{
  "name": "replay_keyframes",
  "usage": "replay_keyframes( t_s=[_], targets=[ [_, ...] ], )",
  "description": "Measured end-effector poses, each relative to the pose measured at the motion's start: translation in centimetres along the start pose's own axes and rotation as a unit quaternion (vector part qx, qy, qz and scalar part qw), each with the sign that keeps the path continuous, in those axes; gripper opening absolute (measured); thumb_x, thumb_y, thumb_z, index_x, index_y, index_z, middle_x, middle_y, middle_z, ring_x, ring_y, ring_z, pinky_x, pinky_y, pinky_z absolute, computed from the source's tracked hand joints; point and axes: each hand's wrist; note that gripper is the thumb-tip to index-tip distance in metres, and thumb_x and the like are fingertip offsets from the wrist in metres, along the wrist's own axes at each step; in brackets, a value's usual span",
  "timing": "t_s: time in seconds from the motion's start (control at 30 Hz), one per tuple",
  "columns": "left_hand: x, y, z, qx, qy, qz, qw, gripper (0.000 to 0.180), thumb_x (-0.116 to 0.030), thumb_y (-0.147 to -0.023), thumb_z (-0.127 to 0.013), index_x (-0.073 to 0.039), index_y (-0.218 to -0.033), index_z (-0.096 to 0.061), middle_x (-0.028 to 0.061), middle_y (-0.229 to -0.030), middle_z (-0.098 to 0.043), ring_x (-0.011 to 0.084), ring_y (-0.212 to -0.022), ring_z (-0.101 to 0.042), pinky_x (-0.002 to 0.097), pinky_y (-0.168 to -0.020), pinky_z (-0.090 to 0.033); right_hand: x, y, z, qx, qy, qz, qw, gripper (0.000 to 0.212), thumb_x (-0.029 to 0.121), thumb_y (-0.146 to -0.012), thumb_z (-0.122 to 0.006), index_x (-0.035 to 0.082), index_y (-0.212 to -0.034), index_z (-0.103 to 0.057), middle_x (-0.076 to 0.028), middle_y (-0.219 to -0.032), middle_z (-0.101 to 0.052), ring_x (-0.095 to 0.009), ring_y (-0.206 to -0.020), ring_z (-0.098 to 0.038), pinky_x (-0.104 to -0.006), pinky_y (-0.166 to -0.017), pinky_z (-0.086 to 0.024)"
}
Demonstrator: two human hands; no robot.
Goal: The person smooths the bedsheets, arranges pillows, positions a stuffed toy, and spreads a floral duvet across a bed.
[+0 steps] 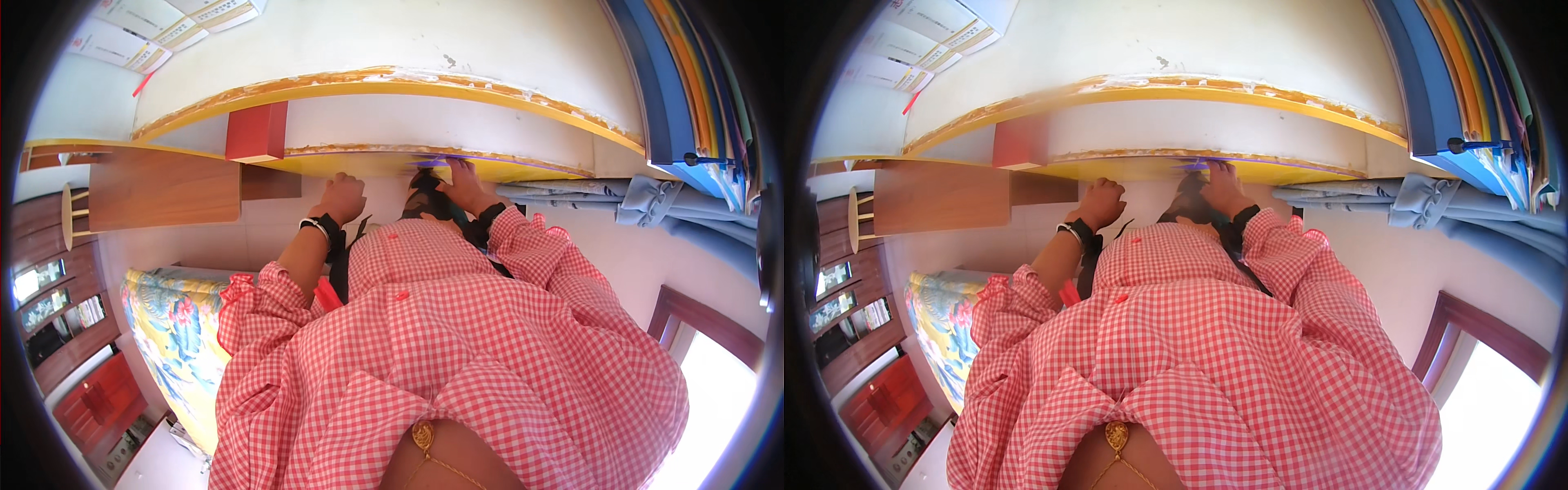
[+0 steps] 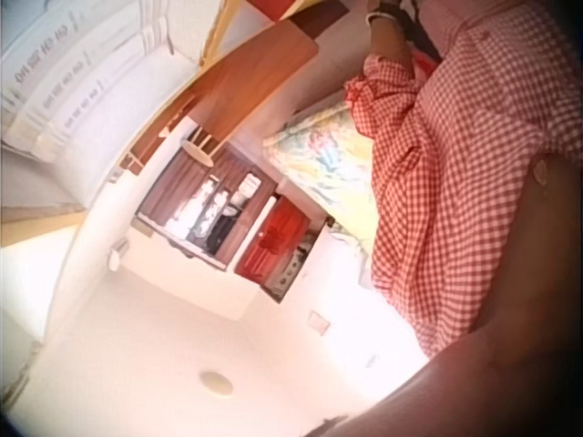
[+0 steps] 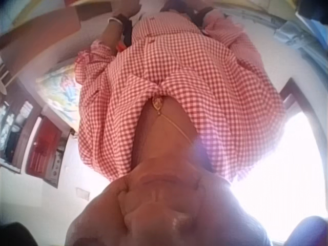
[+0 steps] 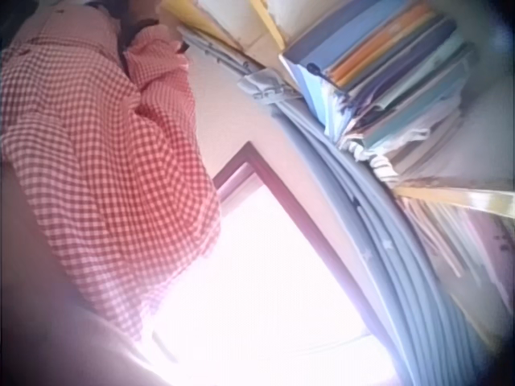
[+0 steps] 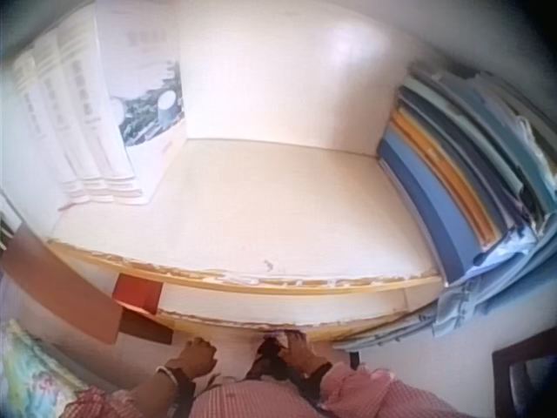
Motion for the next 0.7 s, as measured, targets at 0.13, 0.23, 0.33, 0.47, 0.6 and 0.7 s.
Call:
replay_keyframes(
  t_s=[0.13,0.23,0.33,0.47,0.6,0.7],
  targets=[
    [0.0,0.4,0.0,-0.015,0.011,0.004,1.0,0.03,-0.023,-0.076,-0.057,-0.007,-0.101,-0.058,0.0108,-0.108,-0.055,0.0282,-0.11,-0.043,0.0439,-0.091,-0.036,-0.5,0.0,0.1,0.011,-0.022,-0.016,1.0,0.07,0.02,-0.066,-0.069,0.002,-0.126,-0.037,-0.02,-0.131,-0.036,-0.039,-0.121,-0.028,-0.0429,-0.102,-0.026],
    [0.0,0.6,0.2,-0.002,0.022,0.021,1.0,0.031,-0.023,-0.076,-0.057,-0.007,-0.103,-0.057,0.0109,-0.11,-0.054,0.0282,-0.112,-0.042,0.0443,-0.092,-0.035,-0.1,0.0,0.7,0.03,-0.032,-0.02,0.999,0.069,0.018,-0.067,-0.066,0.002,-0.127,-0.036,-0.021,-0.131,-0.035,-0.04,-0.122,-0.027,-0.0421,-0.102,-0.025],
    [0.3,1.0,-0.6,-0.04,0.019,0.012,0.999,0.029,-0.023,-0.074,-0.058,-0.007,-0.099,-0.06,0.0113,-0.104,-0.056,0.0282,-0.106,-0.047,0.0429,-0.087,-0.039,0.1,0.2,1.0,0.031,-0.025,-0.015,0.999,0.065,0.015,-0.068,-0.061,0.001,-0.126,-0.036,-0.021,-0.131,-0.035,-0.04,-0.122,-0.027,-0.0421,-0.102,-0.025],
    [0.7,1.1,-1.5,-0.076,0.012,0.008,0.997,0.025,-0.023,-0.072,-0.06,-0.007,-0.092,-0.063,0.0114,-0.096,-0.059,0.028,-0.097,-0.052,0.0414,-0.081,-0.042,0.4,0.2,1.5,0.043,-0.026,-0.019,0.999,0.063,0.014,-0.068,-0.058,0.001,-0.126,-0.036,-0.021,-0.131,-0.035,-0.04,-0.122,-0.027,-0.0419,-0.102,-0.025],
    [0.7,1.6,-1.2,-0.013,0.041,0.03,0.999,0.025,-0.023,-0.077,-0.055,-0.005,-0.094,-0.056,0.0126,-0.103,-0.055,0.0303,-0.107,-0.043,0.0474,-0.086,-0.036,0.7,0.2,2.0,0.062,-0.015,-0.015,0.998,0.063,0.015,-0.069,-0.058,-0.001,-0.126,-0.036,-0.021,-0.131,-0.034,-0.04,-0.122,-0.027,-0.0417,-0.102,-0.024],
    [0.6,2.3,-1.3,-0.024,0.035,0.037,0.998,0.027,-0.023,-0.076,-0.056,-0.007,-0.097,-0.058,0.0113,-0.103,-0.056,0.0292,-0.106,-0.045,0.0456,-0.086,-0.038,0.8,0.2,2.0,0.067,0.011,-0.022,0.997,0.063,0.016,-0.069,-0.058,-0.001,-0.126,-0.036,-0.021,-0.131,-0.034,-0.04,-0.122,-0.027,-0.0417,-0.102,-0.025]
  ],
)
Point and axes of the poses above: each hand's wrist, its own y-axis away from the middle knuckle, its own z-axis out of the back of the hand, x = y × z
